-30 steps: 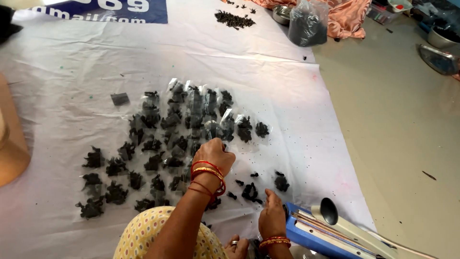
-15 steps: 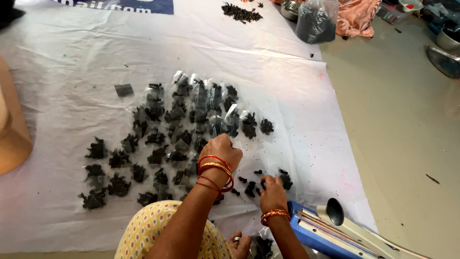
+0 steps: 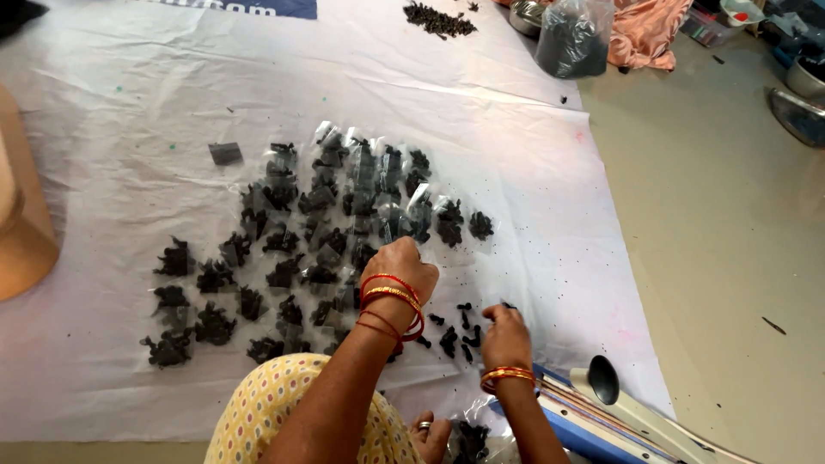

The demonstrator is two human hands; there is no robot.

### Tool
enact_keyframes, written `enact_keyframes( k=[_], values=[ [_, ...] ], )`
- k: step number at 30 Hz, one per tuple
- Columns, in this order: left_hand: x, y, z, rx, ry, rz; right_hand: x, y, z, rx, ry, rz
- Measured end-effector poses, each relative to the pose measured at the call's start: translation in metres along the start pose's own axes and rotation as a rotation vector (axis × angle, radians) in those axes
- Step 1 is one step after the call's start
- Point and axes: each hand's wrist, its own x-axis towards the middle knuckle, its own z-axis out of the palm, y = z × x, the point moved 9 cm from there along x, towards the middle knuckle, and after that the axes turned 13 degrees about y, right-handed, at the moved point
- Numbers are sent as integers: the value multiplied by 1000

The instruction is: Filling small plastic bags with items and sealing them using a heat sealer.

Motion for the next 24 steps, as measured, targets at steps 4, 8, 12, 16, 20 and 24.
enact_keyframes(
  k=[4,8,12,16,20,24],
  values=[
    [1,0,5,-9,-11,8,3,10,-20,52,5,139],
    [1,1,6,-17,-13,16,9,20,-19,75,16,80],
    [1,0,6,-10,-6,26,7,0,-15,23,-104,9],
    [-4,5,1,4,-39,20,-14,-42,-14,-112,-255,-89],
    [-4,2,4,12,-60,3,-19,-40,8,-166,-281,-179],
    [-1,1,5,25,-45,16,-20,-29,13,-277,-234,-190]
  ],
)
